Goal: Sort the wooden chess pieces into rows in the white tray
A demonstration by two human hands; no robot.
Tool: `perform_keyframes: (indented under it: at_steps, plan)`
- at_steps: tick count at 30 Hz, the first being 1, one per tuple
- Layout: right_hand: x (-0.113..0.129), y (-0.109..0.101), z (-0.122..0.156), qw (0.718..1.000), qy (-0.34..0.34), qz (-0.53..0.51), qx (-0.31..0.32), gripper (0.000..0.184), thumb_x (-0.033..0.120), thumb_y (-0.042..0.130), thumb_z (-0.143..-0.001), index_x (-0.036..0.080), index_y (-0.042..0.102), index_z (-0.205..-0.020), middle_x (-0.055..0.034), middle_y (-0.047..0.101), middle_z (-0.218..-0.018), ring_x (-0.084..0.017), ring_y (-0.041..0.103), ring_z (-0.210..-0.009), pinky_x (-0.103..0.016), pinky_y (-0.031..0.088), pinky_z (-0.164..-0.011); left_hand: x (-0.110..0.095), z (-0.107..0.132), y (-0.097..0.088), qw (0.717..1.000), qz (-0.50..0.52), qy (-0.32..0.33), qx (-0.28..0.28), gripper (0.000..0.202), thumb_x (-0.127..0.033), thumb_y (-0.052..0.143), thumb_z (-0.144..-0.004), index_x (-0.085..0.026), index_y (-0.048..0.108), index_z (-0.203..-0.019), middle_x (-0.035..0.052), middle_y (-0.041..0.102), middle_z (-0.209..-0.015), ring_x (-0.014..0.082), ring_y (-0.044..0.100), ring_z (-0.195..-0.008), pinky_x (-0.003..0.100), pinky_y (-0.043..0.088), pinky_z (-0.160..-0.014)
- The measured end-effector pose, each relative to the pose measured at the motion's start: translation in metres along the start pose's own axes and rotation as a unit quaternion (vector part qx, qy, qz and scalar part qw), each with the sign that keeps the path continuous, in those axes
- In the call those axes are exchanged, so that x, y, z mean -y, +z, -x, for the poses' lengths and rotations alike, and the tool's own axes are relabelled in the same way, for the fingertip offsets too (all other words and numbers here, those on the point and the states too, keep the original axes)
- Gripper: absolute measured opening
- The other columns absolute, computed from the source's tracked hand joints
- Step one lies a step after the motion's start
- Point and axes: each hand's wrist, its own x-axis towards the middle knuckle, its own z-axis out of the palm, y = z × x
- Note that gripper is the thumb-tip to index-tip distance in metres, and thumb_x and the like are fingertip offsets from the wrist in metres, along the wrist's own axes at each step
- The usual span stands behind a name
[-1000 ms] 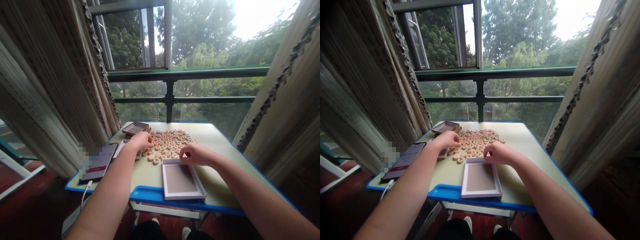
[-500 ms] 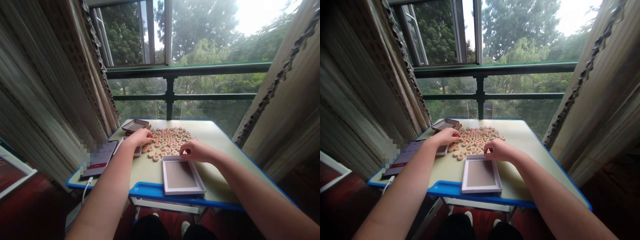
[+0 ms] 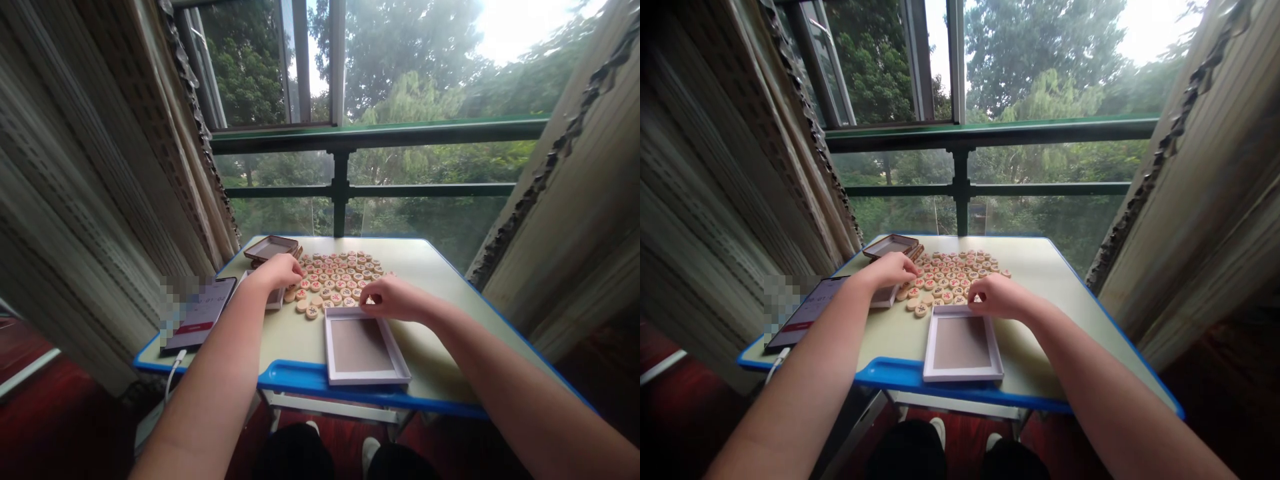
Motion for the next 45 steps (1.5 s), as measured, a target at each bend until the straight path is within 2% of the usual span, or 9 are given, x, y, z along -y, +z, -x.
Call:
perform_keyframes:
  at_steps: [4,8,10,15,22,27,34,40,45]
  plan:
    - [0.000,0.000,0.000,1.000,0.000,0.002,0.007,0.015,0.015,0.055,-0.068,0.016,0.070,-0.071,-0.0001,0.062,-0.060,-0.008,0.047,-0.052,-0.019,0.035,-0.053,-0.004,0.010,-0.007,0.998,-0.053,-0.024,-0.011,0.020,-0.019,0.057,-0.059,-0.018,0.071,-0.073,0.0036,0.070,-0.075,0.0164,0.061,-0.068,0.021,0.040,-0.056]
    - [0.000,0.002,-0.001,1.000,-0.007,-0.003,0.018,0.015,0.015,0.055,-0.067,0.016,0.070,-0.071,-0.0002,0.063,-0.062,-0.008,0.046,-0.051,-0.018,0.034,-0.051,-0.009,0.023,-0.013,0.995,-0.068,-0.030,0.072,0.022,-0.019,0.060,-0.052,-0.019,0.070,-0.072,0.0023,0.069,-0.070,0.0163,0.060,-0.063,0.022,0.039,-0.053]
    - [0.000,0.003,-0.001,1.000,-0.004,-0.003,0.020,0.015,0.016,0.055,-0.067,0.016,0.070,-0.071,-0.0006,0.063,-0.063,-0.008,0.047,-0.052,-0.018,0.034,-0.051,-0.011,0.026,-0.014,0.992,-0.081,-0.022,0.094,0.025,-0.019,0.062,-0.050,-0.019,0.070,-0.075,0.0027,0.069,-0.072,0.0170,0.059,-0.064,0.023,0.039,-0.054]
    - [0.001,0.002,-0.002,1.000,-0.004,-0.004,0.023,0.015,0.016,0.055,-0.067,0.016,0.070,-0.071,-0.0007,0.063,-0.064,-0.008,0.047,-0.052,-0.019,0.034,-0.051,-0.015,0.026,-0.012,0.992,-0.091,-0.030,0.088,0.030,-0.021,0.067,-0.048,-0.018,0.068,-0.078,0.0034,0.068,-0.075,0.0174,0.058,-0.065,0.023,0.038,-0.053]
    - [0.000,0.000,-0.002,1.000,0.007,0.000,0.019,0.015,0.015,0.055,-0.068,0.016,0.071,-0.071,-0.0001,0.062,-0.061,-0.008,0.046,-0.051,-0.018,0.034,-0.052,-0.012,0.023,-0.009,0.990,-0.095,-0.008,0.106,0.035,-0.029,0.073,-0.047,-0.019,0.067,-0.080,0.0018,0.066,-0.073,0.0165,0.056,-0.064,0.023,0.038,-0.054]
    - [0.000,0.000,-0.002,1.000,0.009,0.003,0.013,0.015,0.015,0.055,-0.068,0.015,0.071,-0.071,-0.0005,0.062,-0.061,-0.008,0.047,-0.052,-0.019,0.034,-0.053,-0.009,0.020,-0.007,0.987,-0.109,-0.015,0.115,0.032,-0.026,0.070,-0.048,-0.018,0.068,-0.078,0.0031,0.067,-0.072,0.0168,0.057,-0.063,0.023,0.038,-0.052]
    - [-0.002,0.001,-0.002,1.000,0.013,0.001,0.015,0.015,0.016,0.055,-0.068,0.016,0.070,-0.071,-0.0004,0.062,-0.062,-0.008,0.047,-0.052,-0.019,0.035,-0.053,-0.009,0.020,-0.008,0.994,-0.045,-0.018,0.095,0.021,-0.025,0.062,-0.055,-0.019,0.071,-0.072,0.0030,0.069,-0.071,0.0163,0.059,-0.062,0.023,0.038,-0.052]
    - [-0.001,0.001,-0.001,1.000,0.008,0.005,0.005,0.015,0.016,0.055,-0.068,0.016,0.070,-0.070,-0.0004,0.062,-0.060,-0.008,0.047,-0.052,-0.019,0.035,-0.053,-0.007,0.017,-0.010,0.997,-0.046,-0.016,0.064,0.021,-0.021,0.064,-0.053,-0.018,0.072,-0.072,0.0027,0.069,-0.072,0.0162,0.060,-0.065,0.021,0.039,-0.053]
    - [0.000,-0.001,-0.001,1.000,0.007,0.007,0.005,0.016,0.014,0.055,-0.067,0.016,0.070,-0.070,-0.0001,0.062,-0.060,-0.008,0.047,-0.051,-0.019,0.034,-0.052,-0.008,0.020,-0.011,0.995,-0.054,-0.024,0.077,0.018,-0.025,0.066,-0.054,-0.018,0.071,-0.070,0.0025,0.069,-0.070,0.0160,0.059,-0.064,0.022,0.038,-0.053]
